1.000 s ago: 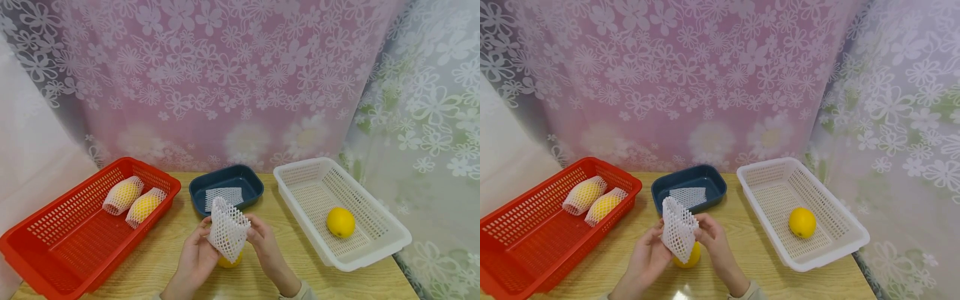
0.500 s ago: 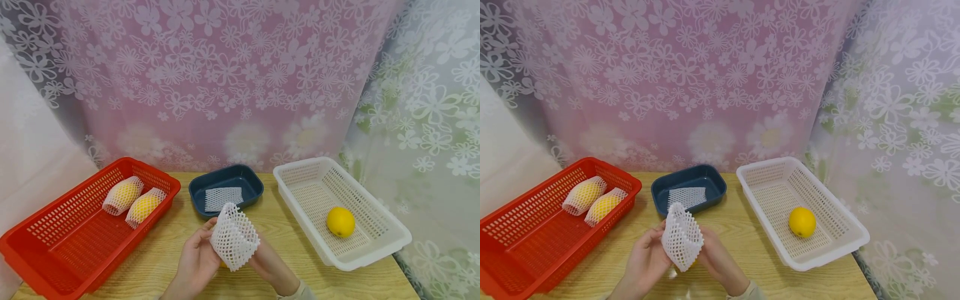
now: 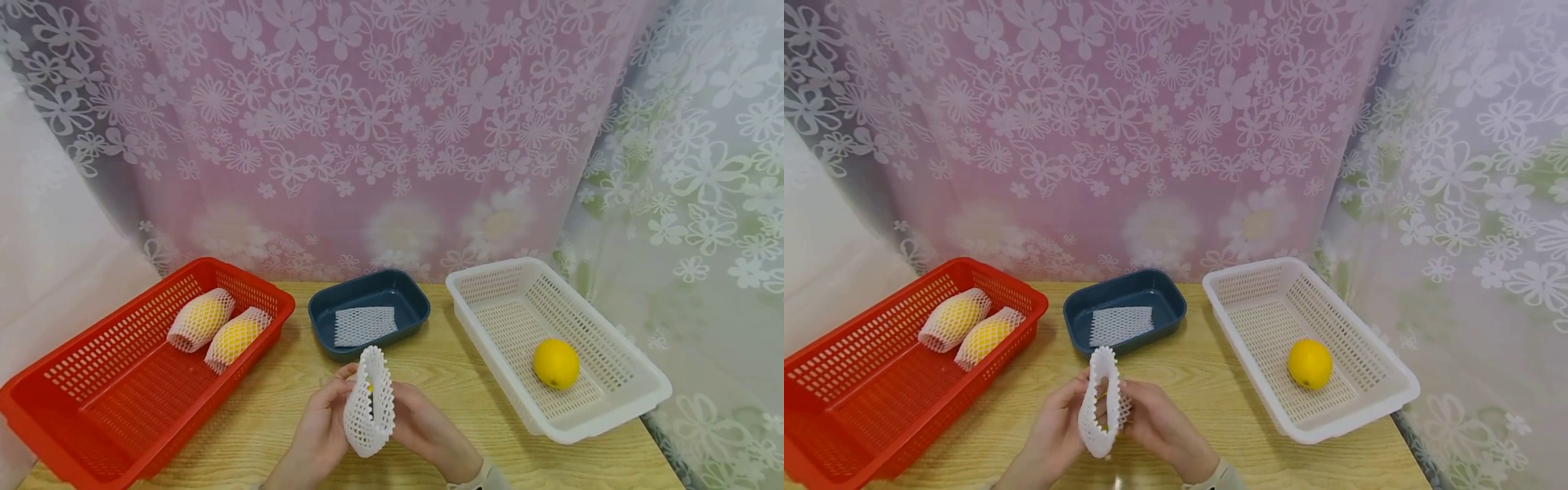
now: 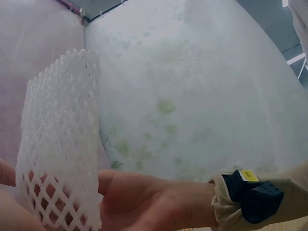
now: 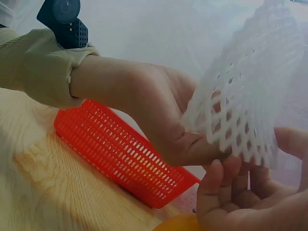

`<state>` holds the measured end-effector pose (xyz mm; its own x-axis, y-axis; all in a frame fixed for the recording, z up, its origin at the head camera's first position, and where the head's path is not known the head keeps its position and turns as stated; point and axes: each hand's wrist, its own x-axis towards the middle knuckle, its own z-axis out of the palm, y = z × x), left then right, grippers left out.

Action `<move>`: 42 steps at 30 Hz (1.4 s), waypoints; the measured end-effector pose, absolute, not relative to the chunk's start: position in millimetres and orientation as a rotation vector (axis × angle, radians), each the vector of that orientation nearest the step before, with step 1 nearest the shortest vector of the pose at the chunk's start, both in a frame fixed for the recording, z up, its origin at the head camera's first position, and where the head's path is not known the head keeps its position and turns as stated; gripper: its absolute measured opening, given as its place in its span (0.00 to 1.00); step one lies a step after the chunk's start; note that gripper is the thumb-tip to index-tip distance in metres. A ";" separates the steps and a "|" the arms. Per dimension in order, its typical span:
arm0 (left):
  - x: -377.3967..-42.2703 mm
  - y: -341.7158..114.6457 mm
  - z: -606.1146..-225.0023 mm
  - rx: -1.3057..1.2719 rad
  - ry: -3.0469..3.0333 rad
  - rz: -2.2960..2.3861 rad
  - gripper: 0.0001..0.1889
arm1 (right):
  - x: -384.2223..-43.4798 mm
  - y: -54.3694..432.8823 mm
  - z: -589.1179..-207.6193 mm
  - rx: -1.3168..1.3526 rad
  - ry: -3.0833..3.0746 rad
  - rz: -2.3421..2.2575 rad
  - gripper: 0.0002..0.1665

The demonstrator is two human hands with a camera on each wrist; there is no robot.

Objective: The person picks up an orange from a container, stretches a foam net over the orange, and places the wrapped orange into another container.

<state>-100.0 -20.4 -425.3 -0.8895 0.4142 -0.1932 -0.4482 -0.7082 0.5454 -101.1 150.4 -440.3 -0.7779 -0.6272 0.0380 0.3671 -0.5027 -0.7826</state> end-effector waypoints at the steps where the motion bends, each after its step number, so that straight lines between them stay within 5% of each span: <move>1: -100.2 -20.3 -427.0 -0.075 0.856 2.539 0.12 | -101.6 150.5 -440.3 -0.412 1.077 -2.279 0.21; 16: -109.7 -34.1 -451.7 -0.206 0.997 2.483 0.09 | -112.8 163.3 -442.9 -0.117 1.059 -2.358 0.21; 27: -123.4 -37.7 -482.3 -0.252 1.112 2.501 0.06 | -121.7 162.2 -475.1 0.130 1.217 -2.393 0.12; 42: -137.6 -33.5 -530.5 -0.182 1.683 2.381 0.05 | -132.5 168.4 -518.6 0.204 1.318 -2.385 0.12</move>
